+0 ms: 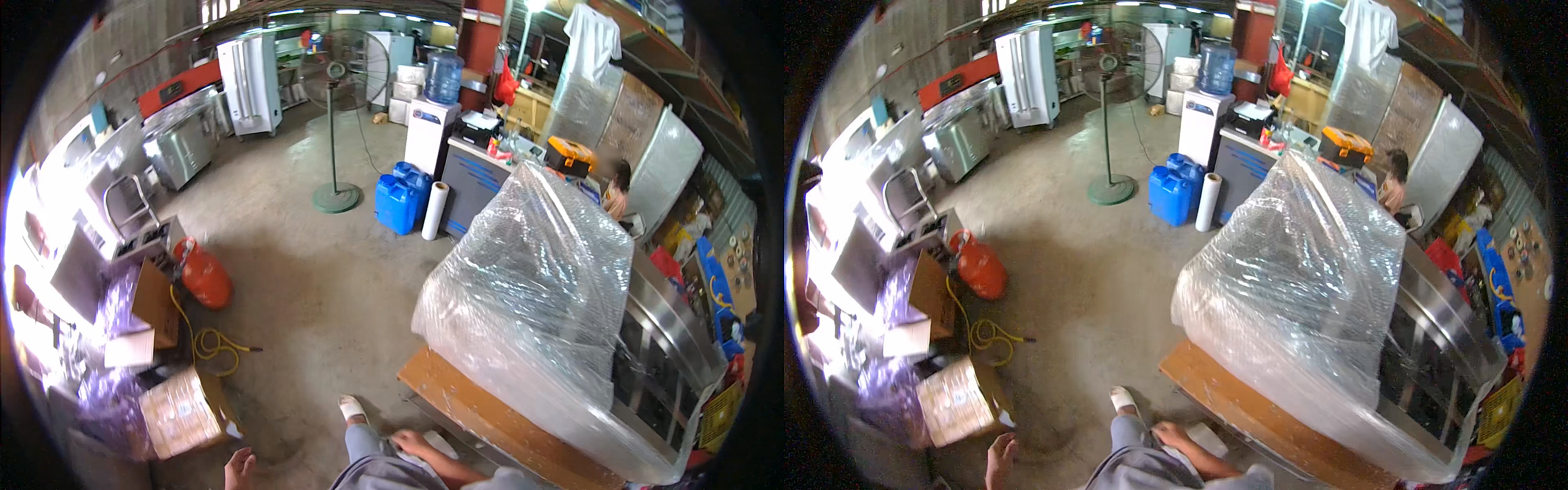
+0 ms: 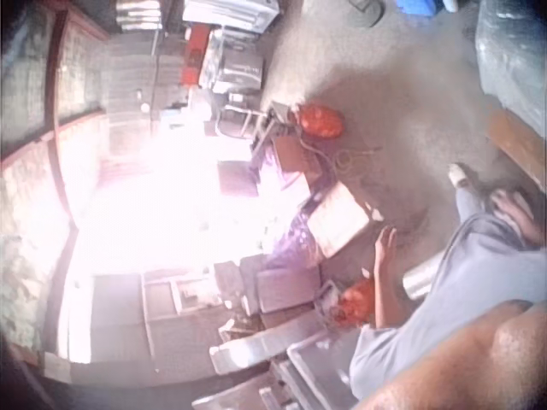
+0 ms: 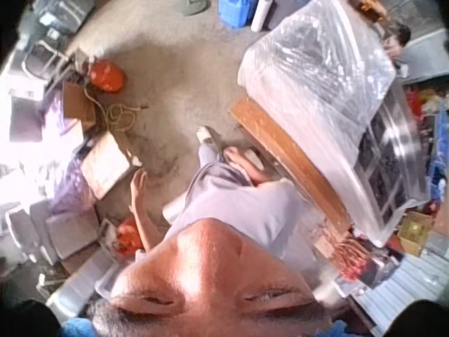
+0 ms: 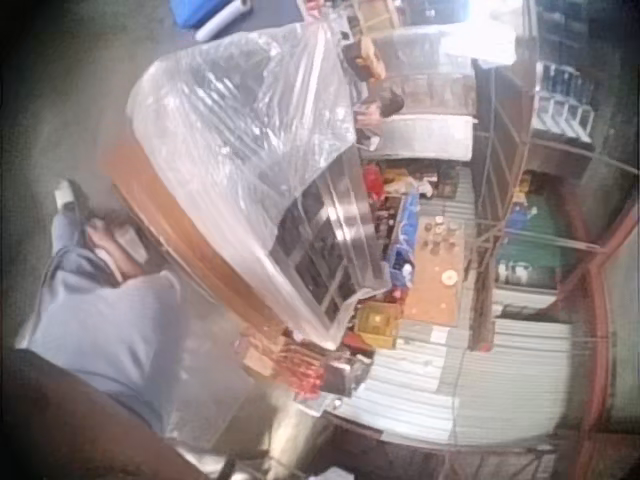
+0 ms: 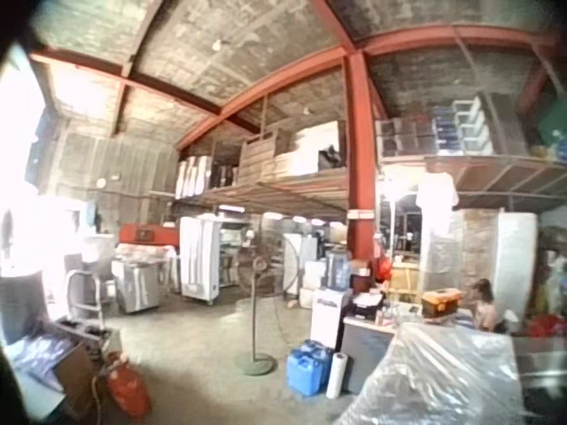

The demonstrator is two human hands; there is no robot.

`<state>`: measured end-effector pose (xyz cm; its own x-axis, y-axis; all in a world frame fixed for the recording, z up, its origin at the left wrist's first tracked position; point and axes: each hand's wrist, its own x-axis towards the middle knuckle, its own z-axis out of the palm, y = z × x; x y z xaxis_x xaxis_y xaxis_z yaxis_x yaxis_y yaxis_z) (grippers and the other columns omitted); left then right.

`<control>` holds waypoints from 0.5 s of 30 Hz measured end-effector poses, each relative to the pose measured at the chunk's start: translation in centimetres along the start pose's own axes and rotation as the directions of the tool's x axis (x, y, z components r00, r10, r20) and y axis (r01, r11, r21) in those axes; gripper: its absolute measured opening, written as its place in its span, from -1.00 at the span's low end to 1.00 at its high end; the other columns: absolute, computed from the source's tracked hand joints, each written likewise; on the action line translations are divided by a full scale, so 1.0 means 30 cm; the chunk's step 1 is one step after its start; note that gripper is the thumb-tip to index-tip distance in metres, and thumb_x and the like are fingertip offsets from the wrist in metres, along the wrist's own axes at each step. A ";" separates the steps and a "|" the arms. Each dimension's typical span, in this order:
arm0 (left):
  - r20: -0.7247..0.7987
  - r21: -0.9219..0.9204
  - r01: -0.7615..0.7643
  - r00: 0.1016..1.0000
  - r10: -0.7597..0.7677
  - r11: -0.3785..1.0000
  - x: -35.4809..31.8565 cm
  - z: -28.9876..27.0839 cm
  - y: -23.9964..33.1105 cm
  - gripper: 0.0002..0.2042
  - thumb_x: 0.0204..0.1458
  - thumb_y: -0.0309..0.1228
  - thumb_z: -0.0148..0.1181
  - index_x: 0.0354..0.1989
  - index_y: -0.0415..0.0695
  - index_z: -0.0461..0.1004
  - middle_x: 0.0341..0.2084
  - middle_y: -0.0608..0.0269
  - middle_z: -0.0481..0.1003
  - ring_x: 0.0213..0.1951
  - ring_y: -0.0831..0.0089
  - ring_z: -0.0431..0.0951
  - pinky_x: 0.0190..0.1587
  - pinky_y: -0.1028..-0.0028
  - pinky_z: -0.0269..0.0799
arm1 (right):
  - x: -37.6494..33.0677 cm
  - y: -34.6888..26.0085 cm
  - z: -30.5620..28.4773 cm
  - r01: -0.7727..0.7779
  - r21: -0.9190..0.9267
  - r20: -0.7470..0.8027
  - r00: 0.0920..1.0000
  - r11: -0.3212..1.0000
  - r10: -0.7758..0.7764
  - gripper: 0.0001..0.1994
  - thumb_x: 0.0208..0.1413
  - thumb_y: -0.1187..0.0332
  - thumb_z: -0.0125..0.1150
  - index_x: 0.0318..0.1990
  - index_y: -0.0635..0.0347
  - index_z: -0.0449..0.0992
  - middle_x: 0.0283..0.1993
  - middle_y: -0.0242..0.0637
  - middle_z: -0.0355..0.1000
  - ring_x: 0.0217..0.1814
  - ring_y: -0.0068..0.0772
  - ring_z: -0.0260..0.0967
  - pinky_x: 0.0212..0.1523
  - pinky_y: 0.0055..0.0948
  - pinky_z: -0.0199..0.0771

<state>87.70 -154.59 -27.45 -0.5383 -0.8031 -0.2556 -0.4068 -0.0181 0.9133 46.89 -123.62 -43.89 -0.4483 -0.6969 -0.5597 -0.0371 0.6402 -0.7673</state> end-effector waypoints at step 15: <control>0.018 0.347 0.327 0.935 -0.354 0.879 1.133 0.362 0.457 -0.62 0.23 -0.25 0.12 0.06 -0.30 0.49 -0.14 0.01 0.58 -0.19 0.25 0.56 -0.09 0.33 0.48 | 0.726 -1.072 -0.419 0.183 0.199 -0.216 0.966 0.963 -0.139 -0.65 0.28 0.09 0.18 0.00 0.18 0.55 -0.28 -0.30 0.56 -0.33 -0.49 0.47 -0.25 -0.41 0.47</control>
<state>55.81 -175.65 -27.05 -0.3724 -0.7336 -0.5685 -0.7898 -0.0712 0.6093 27.10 -155.32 -27.47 -0.6212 -0.6927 -0.3663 0.0595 0.4245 -0.9035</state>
